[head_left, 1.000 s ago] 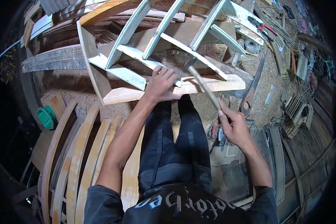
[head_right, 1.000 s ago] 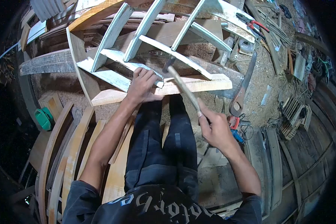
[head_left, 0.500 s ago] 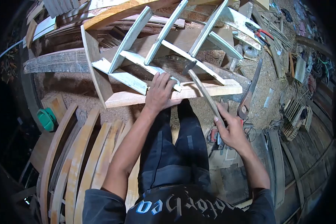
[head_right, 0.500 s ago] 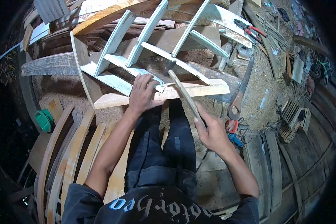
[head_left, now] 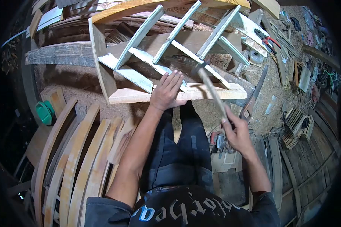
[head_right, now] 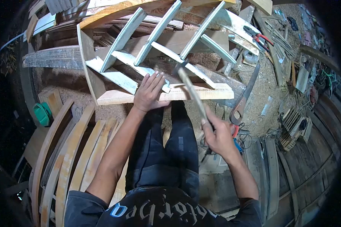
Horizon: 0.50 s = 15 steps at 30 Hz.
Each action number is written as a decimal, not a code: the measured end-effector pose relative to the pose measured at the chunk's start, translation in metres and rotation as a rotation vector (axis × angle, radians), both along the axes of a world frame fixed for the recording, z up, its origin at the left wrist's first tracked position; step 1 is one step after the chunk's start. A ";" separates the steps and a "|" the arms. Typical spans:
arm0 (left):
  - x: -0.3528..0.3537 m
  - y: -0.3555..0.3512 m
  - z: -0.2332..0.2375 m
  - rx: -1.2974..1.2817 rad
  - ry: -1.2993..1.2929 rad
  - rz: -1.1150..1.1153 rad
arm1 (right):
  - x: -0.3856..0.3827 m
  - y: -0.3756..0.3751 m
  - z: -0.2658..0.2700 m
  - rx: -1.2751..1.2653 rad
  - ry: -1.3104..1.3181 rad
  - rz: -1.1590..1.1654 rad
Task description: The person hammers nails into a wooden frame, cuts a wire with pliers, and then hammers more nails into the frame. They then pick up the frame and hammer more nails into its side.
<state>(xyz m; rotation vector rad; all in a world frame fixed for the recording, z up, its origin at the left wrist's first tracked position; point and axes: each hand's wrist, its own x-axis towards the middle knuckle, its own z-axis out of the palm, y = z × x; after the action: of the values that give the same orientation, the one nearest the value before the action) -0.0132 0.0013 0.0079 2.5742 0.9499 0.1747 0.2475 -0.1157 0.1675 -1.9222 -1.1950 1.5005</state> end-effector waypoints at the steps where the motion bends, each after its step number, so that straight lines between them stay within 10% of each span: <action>1: 0.000 0.001 -0.001 0.006 -0.008 0.001 | -0.001 0.010 0.005 -0.105 0.048 -0.132; 13: 0.000 0.001 0.002 0.016 -0.018 -0.001 | 0.000 0.011 -0.016 0.212 -0.072 0.203; 15: -0.001 0.000 0.002 0.017 -0.028 0.003 | 0.010 0.013 0.000 -0.051 -0.003 0.177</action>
<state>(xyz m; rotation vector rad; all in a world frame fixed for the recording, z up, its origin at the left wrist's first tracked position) -0.0138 0.0013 0.0094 2.5788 0.9459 0.2197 0.2577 -0.1030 0.1674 -1.8932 -1.3718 1.6320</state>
